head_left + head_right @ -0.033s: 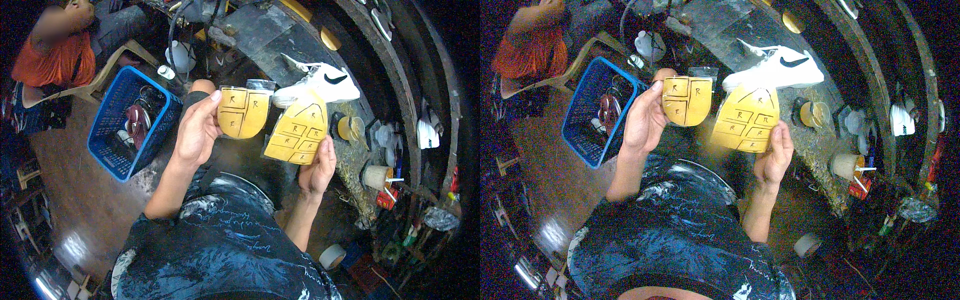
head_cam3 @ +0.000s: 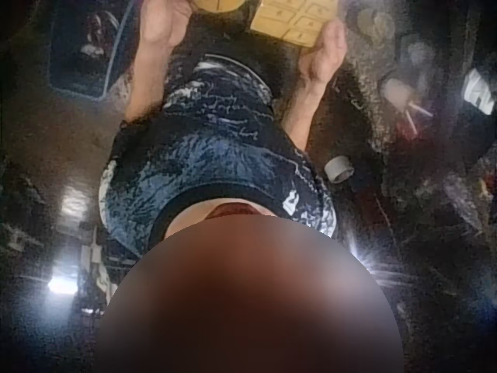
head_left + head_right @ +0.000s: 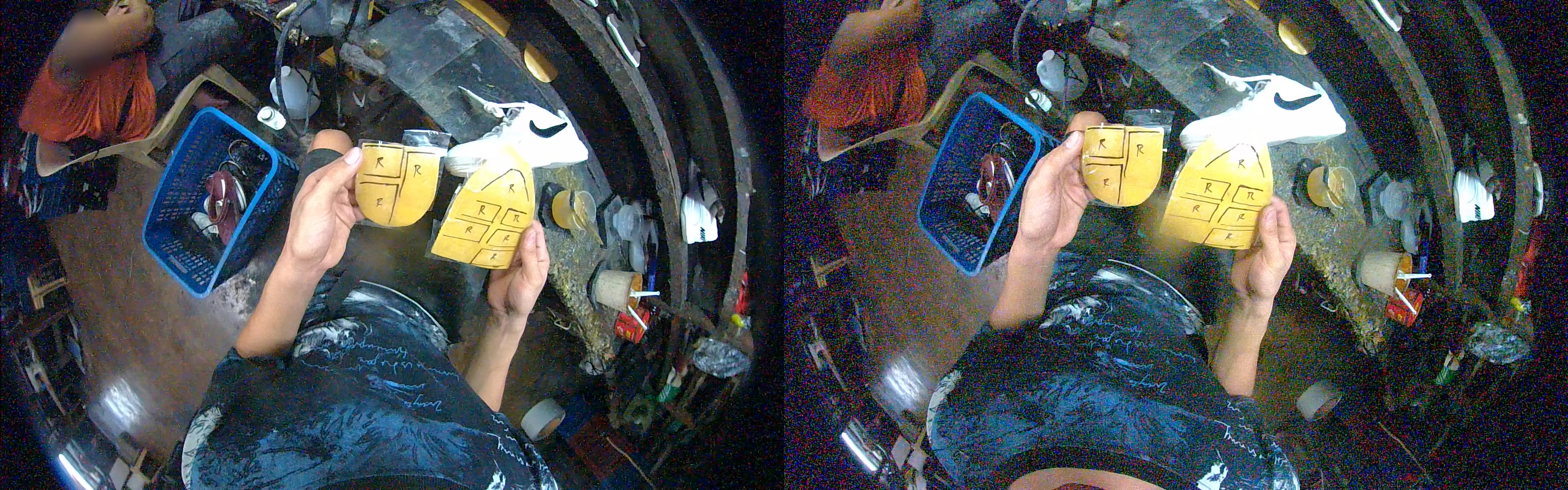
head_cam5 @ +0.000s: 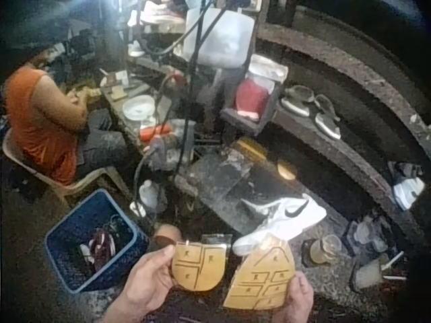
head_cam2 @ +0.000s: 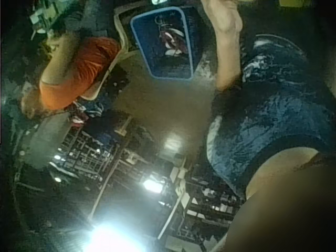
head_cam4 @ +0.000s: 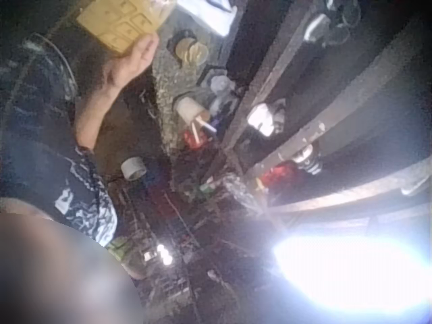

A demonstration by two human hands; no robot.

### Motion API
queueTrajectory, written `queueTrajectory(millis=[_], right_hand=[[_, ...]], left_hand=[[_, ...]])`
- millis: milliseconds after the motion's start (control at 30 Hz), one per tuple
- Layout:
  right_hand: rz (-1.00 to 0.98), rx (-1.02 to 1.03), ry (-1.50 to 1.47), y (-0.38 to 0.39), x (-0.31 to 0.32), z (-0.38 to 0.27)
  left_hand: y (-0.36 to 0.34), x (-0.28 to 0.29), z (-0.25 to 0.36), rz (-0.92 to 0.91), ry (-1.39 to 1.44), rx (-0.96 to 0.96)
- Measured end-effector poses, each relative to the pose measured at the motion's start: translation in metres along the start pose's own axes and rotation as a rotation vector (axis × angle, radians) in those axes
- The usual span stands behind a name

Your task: The person holds a white sneaker and uses a brush to apply a substance to the sole and upper. They repeatedly dip the brush into a small container and continue painting different areas of the shoe.

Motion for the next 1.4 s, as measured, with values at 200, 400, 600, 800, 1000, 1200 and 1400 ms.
queueTrajectory(millis=[200, 400, 600, 800, 1000, 1200, 1400], right_hand=[[-0.023, -0.008, -0.016, 0.0, 0.0, 0.0], [-0.04, -0.016, -0.023, 0.0, 0.001, 0.0], [-0.039, -0.013, -0.02, 0.0, 0.002, -0.001], [-0.031, -0.021, -0.015, 0.0, 0.001, -0.001], [0.012, -0.023, -0.013, -0.001, -0.003, 0.001], [-0.036, -0.031, -0.007, -0.002, -0.008, -0.001], [-0.094, -0.077, -0.003, -0.004, -0.022, 0.013]], left_hand=[[-0.001, 0.002, -0.002, -0.002, -0.018, 0.018], [-0.001, 0.001, -0.003, -0.009, -0.018, 0.021], [-0.001, 0.0, -0.003, -0.014, -0.023, 0.019], [-0.002, 0.0, -0.005, -0.021, -0.014, 0.019], [-0.004, 0.0, -0.005, -0.025, -0.007, 0.034], [-0.005, -0.001, -0.005, -0.021, -0.009, 0.025], [-0.003, -0.007, -0.005, -0.147, 0.08, 0.046]])
Point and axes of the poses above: each hand's wrist, its own y-axis away from the middle knuckle, its own x-axis out of the back of the hand, z = x × y, the point moved 1 cm from there along -y, towards the middle knuckle, and after that the axes turned 9 degrees about -y, right-handed, at the moved point
